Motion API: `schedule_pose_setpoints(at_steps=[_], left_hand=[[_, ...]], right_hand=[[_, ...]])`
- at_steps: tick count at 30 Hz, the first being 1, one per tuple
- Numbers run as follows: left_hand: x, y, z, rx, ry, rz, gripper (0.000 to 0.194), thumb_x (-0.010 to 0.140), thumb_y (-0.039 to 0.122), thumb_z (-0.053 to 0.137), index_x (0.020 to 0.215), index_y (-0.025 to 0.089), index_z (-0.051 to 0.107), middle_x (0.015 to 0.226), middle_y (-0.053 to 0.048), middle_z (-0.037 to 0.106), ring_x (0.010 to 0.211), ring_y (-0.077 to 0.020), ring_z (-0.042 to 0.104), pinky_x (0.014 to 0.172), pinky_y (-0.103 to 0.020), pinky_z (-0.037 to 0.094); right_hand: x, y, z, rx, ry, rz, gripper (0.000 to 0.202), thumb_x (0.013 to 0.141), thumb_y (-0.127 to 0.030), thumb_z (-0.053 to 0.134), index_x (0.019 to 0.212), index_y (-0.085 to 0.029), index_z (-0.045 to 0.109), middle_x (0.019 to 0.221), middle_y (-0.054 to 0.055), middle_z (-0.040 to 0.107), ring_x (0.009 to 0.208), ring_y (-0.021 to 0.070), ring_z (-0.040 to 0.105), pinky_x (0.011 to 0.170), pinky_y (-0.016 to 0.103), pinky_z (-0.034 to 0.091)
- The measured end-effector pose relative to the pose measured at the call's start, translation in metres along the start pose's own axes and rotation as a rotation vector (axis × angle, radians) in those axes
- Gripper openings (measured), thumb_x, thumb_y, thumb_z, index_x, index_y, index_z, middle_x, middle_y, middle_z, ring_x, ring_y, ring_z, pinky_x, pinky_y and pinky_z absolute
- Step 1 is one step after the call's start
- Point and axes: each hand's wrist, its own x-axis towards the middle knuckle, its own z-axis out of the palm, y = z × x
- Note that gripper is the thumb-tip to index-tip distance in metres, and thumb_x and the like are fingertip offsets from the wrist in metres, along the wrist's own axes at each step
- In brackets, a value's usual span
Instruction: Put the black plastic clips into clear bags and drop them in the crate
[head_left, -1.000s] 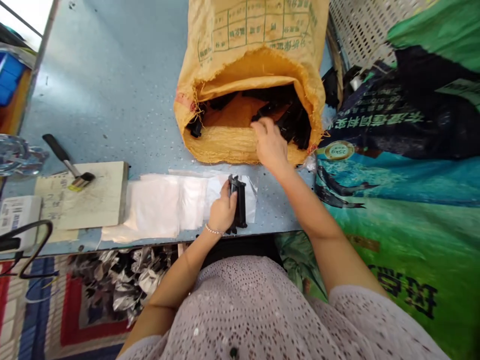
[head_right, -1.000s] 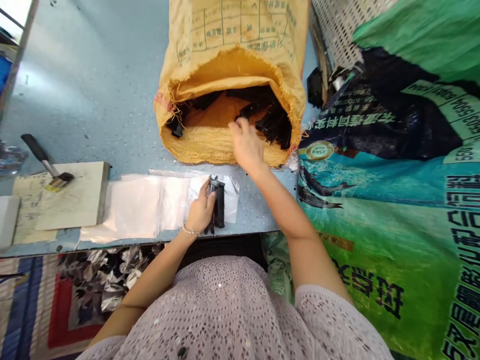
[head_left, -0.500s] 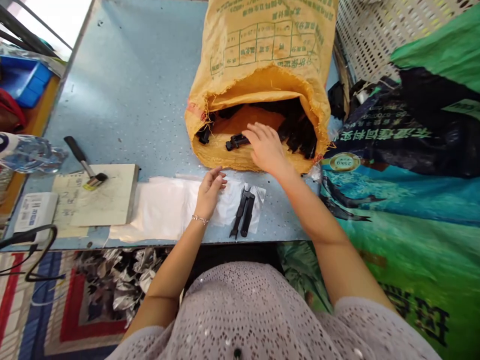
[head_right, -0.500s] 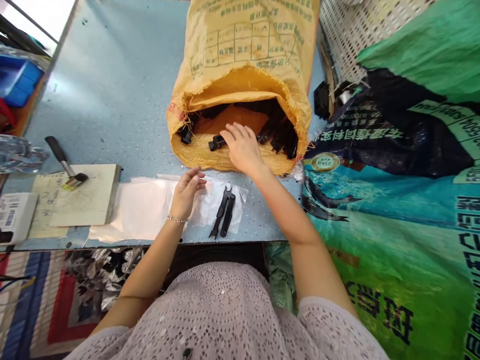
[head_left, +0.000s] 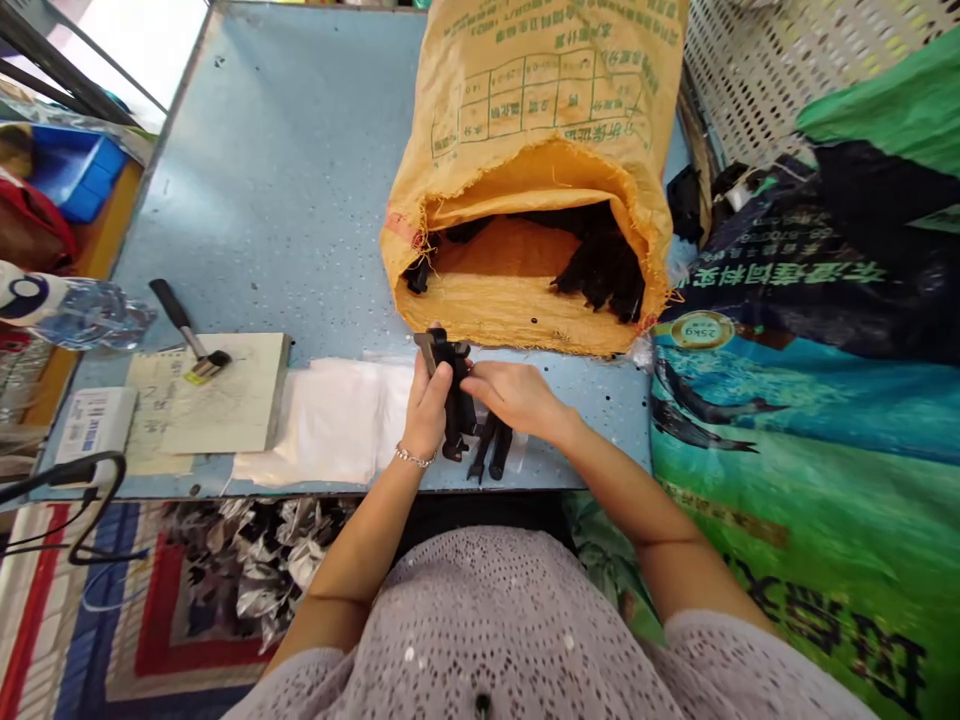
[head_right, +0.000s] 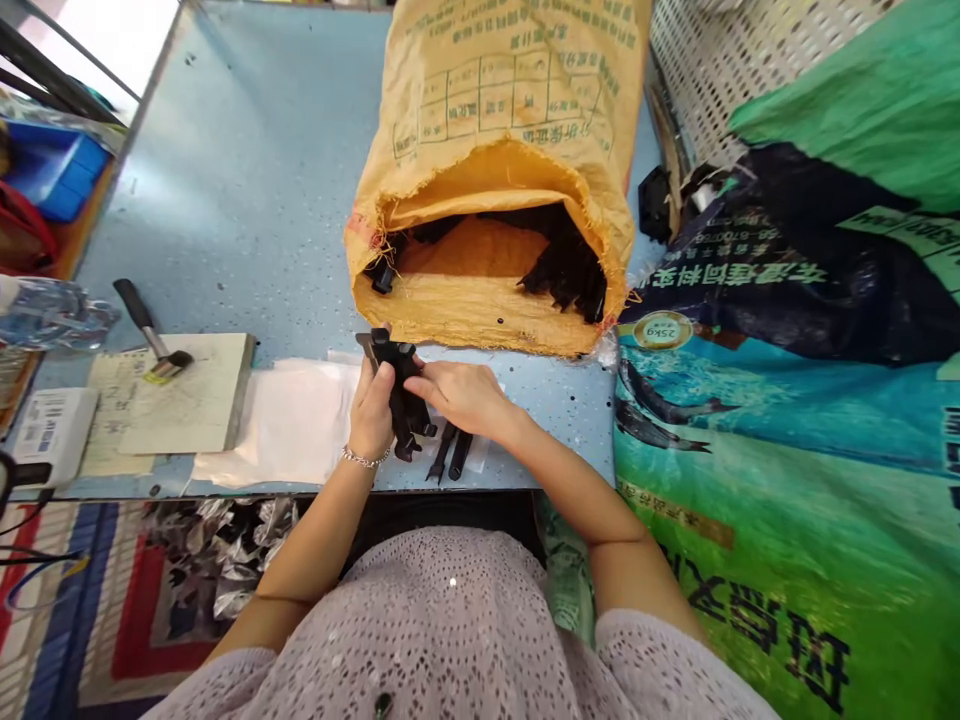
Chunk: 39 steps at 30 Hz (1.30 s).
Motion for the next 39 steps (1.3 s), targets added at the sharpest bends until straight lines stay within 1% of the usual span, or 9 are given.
schedule_pose_setpoints(at_steps=[3,8,12,16,22,26,29,35,39], left_hand=[[-0.010,0.008,0.007,0.053,0.006,-0.057,0.059,0.095,0.062,0.060,0.139,0.024,0.057,0.114,-0.009,0.072,0.115,-0.0236,0.068,0.098,-0.034,0.056],[-0.007,0.009,0.015,0.021,0.074,-0.182,0.053,0.092,0.062,0.064,0.127,0.023,0.062,0.094,-0.004,0.073,0.091,-0.0200,0.072,0.077,-0.028,0.059],[0.006,0.009,0.008,0.037,0.171,-0.275,0.050,0.094,0.063,0.058,0.124,0.023,0.060,0.076,0.001,0.066,0.067,-0.0166,0.069,0.060,-0.025,0.054],[0.005,-0.005,-0.003,0.318,0.050,-0.213,0.051,0.096,0.059,0.054,0.132,0.023,0.057,0.087,-0.005,0.072,0.078,-0.0224,0.073,0.071,-0.031,0.056],[-0.022,-0.036,0.002,1.026,-0.068,-0.165,0.061,0.098,0.052,0.053,0.147,0.016,0.054,0.074,-0.010,0.071,0.081,-0.0328,0.073,0.082,-0.043,0.053],[-0.030,-0.034,0.003,1.052,-0.069,0.017,0.054,0.098,0.055,0.052,0.132,0.016,0.067,0.100,-0.019,0.072,0.100,-0.0340,0.070,0.092,-0.048,0.052],[-0.020,-0.023,0.004,0.728,-0.069,0.062,0.060,0.094,0.063,0.055,0.132,0.017,0.065,0.116,-0.019,0.069,0.111,-0.0312,0.065,0.103,-0.050,0.049],[0.012,0.000,0.014,-0.124,-0.053,-0.389,0.060,0.087,0.070,0.061,0.118,0.019,0.063,0.101,-0.008,0.071,0.086,-0.0193,0.070,0.078,-0.033,0.058],[0.001,0.010,0.012,-0.084,-0.025,-0.475,0.052,0.080,0.057,0.073,0.110,0.017,0.061,0.069,0.001,0.065,0.054,-0.0141,0.062,0.051,-0.026,0.049]], right_hand=[[0.004,-0.001,-0.004,-0.206,0.194,-0.045,0.056,0.106,-0.063,0.033,0.100,-0.017,0.064,0.100,0.015,0.071,0.095,0.0277,0.064,0.079,0.036,0.043],[0.019,0.008,0.001,-0.250,0.228,0.069,0.057,0.111,-0.051,0.020,0.090,-0.019,0.063,0.081,0.009,0.068,0.078,0.0225,0.062,0.068,0.033,0.036],[-0.026,-0.003,0.027,-0.183,0.147,-0.134,0.058,0.108,-0.061,0.027,0.088,-0.020,0.064,0.082,0.008,0.068,0.078,0.0215,0.060,0.068,0.033,0.039],[-0.049,0.000,0.034,-0.171,0.012,-0.301,0.055,0.109,-0.054,0.033,0.077,-0.021,0.063,0.072,0.005,0.065,0.069,0.0194,0.057,0.064,0.033,0.040],[0.032,0.099,-0.043,-0.520,0.348,0.311,0.041,0.107,-0.025,0.031,0.124,-0.014,0.066,0.132,0.024,0.062,0.111,0.0342,0.058,0.083,0.046,0.048],[0.060,0.140,-0.078,-0.577,0.261,0.460,0.038,0.102,-0.019,0.038,0.125,-0.013,0.068,0.145,0.026,0.053,0.125,0.0433,0.048,0.086,0.056,0.051],[0.034,0.106,-0.068,-0.539,0.262,0.314,0.038,0.095,-0.018,0.055,0.132,-0.017,0.065,0.150,0.021,0.050,0.129,0.0422,0.047,0.092,0.057,0.053],[-0.051,-0.003,-0.014,-0.094,0.031,-0.348,0.045,0.100,-0.015,0.048,0.140,-0.033,0.059,0.152,0.005,0.054,0.133,0.0280,0.053,0.111,0.051,0.049],[-0.038,0.000,-0.010,0.052,0.162,-0.237,0.039,0.104,-0.038,0.051,0.140,-0.023,0.053,0.133,0.013,0.064,0.114,0.0248,0.064,0.096,0.042,0.056]])
